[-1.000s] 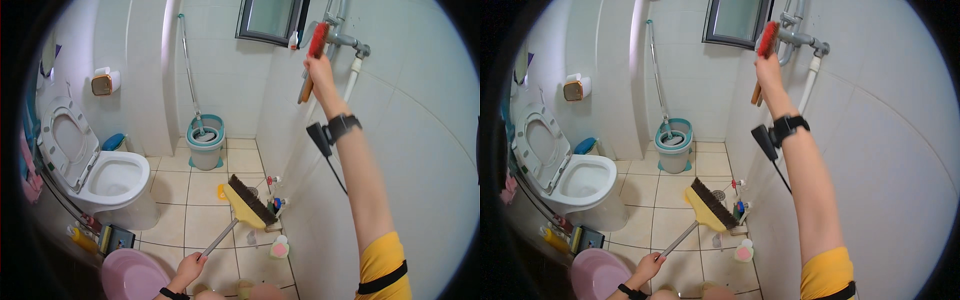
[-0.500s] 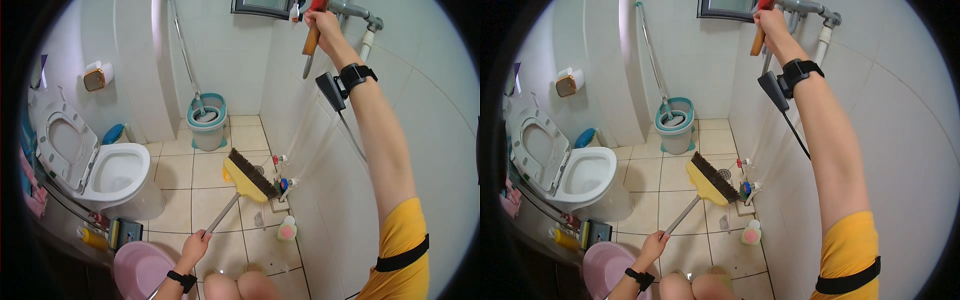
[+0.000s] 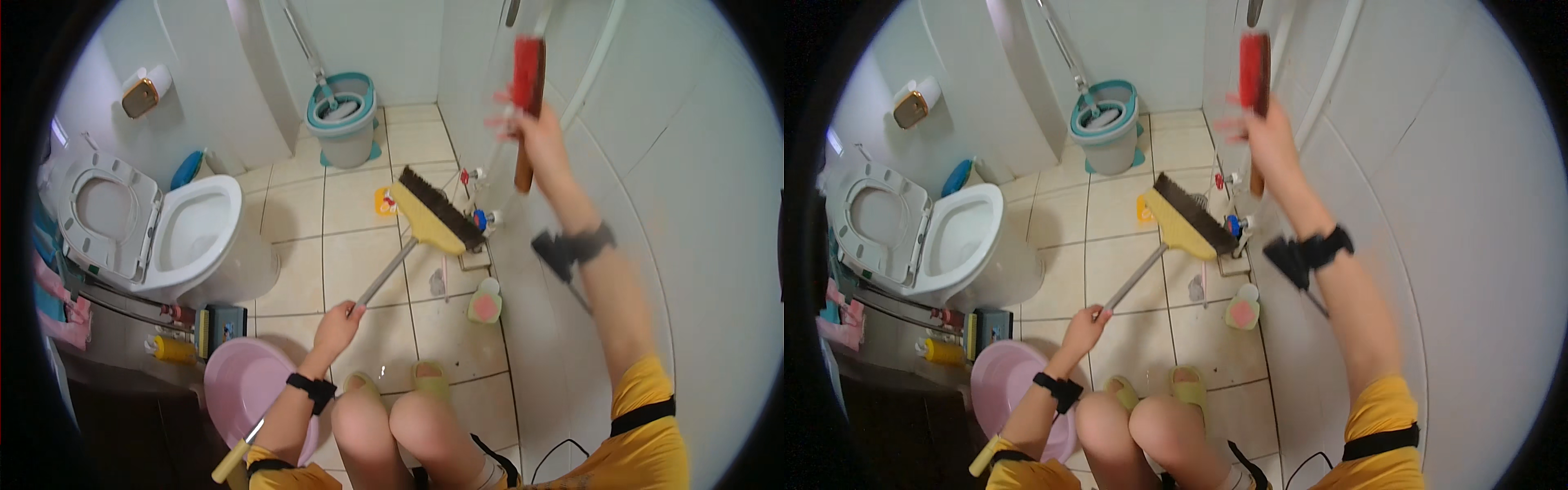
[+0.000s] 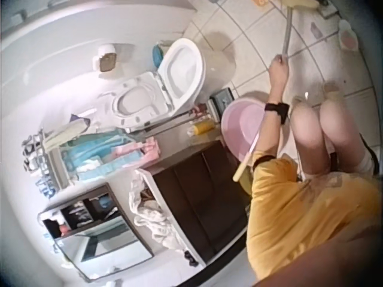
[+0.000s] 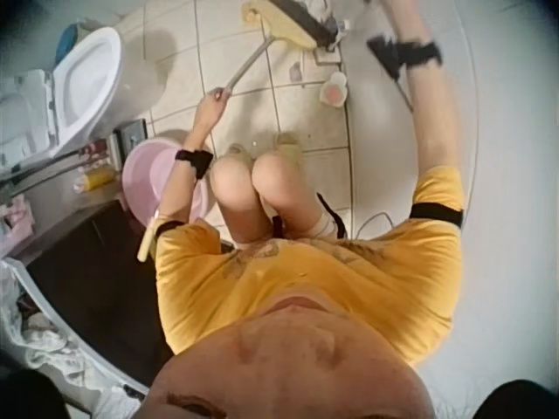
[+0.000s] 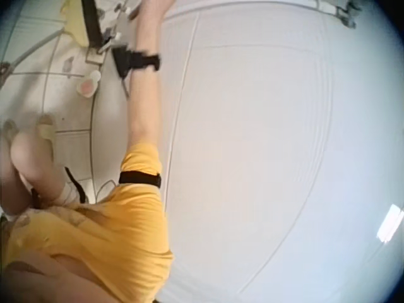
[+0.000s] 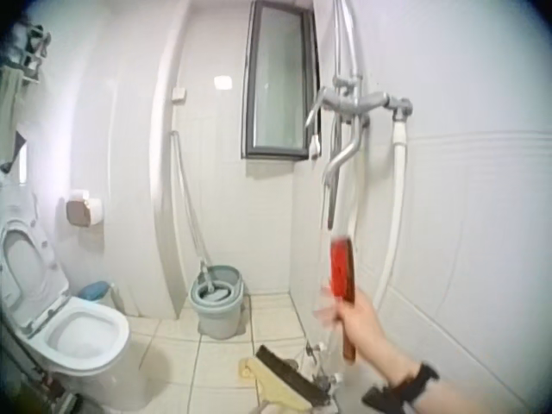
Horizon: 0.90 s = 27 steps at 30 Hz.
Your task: Scrubbing the bristles of a broom with a small brush and rinsing it in a bathroom.
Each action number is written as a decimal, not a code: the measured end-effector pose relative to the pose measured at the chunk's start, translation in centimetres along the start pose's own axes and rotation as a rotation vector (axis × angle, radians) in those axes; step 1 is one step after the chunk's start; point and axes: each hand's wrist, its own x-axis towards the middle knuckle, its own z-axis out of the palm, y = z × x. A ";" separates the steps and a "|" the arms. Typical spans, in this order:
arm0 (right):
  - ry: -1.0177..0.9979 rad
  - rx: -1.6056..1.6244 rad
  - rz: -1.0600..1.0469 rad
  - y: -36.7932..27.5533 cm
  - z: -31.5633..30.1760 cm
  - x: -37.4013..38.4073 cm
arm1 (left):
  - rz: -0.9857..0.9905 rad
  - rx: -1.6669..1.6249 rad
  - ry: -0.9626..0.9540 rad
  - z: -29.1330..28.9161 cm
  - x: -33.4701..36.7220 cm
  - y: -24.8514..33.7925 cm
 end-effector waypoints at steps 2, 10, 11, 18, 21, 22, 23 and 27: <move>0.029 0.046 0.183 4.8 -0.7 -5.4 | 0.022 0.028 0.016 -0.1 1.4 0.4; -0.001 -0.063 0.596 19.5 -1.0 -20.0 | -0.064 0.036 -0.054 4.3 8.6 -2.7; -0.021 -0.065 0.617 21.5 -0.5 -20.5 | -0.057 0.033 -0.052 5.0 10.0 -3.8; -0.011 -0.254 0.785 35.8 1.2 -20.0 | -0.047 0.089 -0.118 11.3 15.6 -9.6; -0.026 -0.502 0.565 40.4 2.8 -19.0 | -0.059 0.051 -0.140 12.8 16.7 -11.6; -0.030 -0.500 0.579 40.8 3.0 -19.2 | -0.071 0.045 -0.162 13.7 16.4 -12.4; -0.029 -0.492 0.584 41.8 3.5 -18.7 | -0.074 0.022 -0.135 14.0 16.2 -13.3; -0.101 -0.910 0.516 44.7 4.1 -17.5 | -0.101 -0.055 -0.210 13.7 17.4 -13.5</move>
